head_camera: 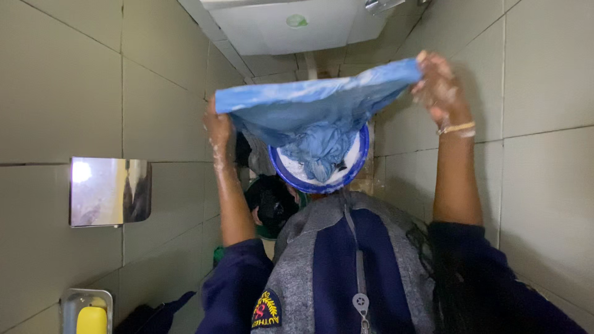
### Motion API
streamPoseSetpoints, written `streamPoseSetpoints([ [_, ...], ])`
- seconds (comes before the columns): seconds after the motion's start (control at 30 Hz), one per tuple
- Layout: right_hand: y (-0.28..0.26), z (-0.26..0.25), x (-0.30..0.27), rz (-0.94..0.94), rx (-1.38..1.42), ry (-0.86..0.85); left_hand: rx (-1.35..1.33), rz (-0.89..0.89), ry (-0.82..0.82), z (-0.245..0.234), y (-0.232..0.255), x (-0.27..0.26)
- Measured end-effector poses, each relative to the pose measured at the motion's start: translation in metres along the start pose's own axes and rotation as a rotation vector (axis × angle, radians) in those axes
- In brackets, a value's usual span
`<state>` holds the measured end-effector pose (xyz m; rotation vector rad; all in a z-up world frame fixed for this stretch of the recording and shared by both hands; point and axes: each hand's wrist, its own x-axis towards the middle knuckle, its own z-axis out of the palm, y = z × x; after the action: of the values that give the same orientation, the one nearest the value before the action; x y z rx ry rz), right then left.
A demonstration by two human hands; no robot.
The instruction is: The person washes clothes by hand, scrubbing and rubbing the garments in a bucket of soapy water.
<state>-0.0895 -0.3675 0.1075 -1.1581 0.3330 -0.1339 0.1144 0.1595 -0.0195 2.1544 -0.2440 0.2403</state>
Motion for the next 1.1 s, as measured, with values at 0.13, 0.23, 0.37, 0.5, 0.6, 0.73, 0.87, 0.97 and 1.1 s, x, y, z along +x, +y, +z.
streamPoseSetpoints([
  [0.13, 0.083, -0.025, -0.006, 0.232, -0.341, 0.048, 0.133, -0.35, -0.14, 0.028, -0.078, -0.083],
  [0.23, 0.138, -0.051, -0.008, 0.465, -0.905, -0.03, 0.124, -0.182, -0.303, 0.022, -0.105, -0.126],
  [0.37, 0.197, -0.081, -0.029, 0.19, -0.043, -0.451, 0.235, -0.2, -0.58, 0.006, -0.114, -0.181],
  [0.5, 0.237, -0.082, -0.035, 0.531, -1.033, -0.311, 0.099, -0.207, -0.881, -0.001, -0.117, -0.196],
  [0.6, 0.259, -0.09, -0.035, 0.547, -0.941, -0.305, 0.163, -0.648, -0.919, -0.001, -0.117, -0.205],
  [0.73, 0.279, -0.099, -0.03, 0.385, -0.768, -0.373, 0.232, -0.19, -0.894, 0.005, -0.123, -0.201],
  [0.87, 0.276, -0.092, -0.023, 0.365, -0.9, -0.399, 0.452, -0.177, -0.768, 0.014, -0.123, -0.191],
  [0.97, 0.263, -0.081, -0.006, 0.453, -0.932, -0.263, 0.23, -0.011, -0.568, 0.013, -0.117, -0.169],
  [1.1, 0.222, -0.066, 0.019, 0.146, -0.528, -0.203, 0.058, -0.217, -0.352, 0.007, -0.088, -0.134],
])
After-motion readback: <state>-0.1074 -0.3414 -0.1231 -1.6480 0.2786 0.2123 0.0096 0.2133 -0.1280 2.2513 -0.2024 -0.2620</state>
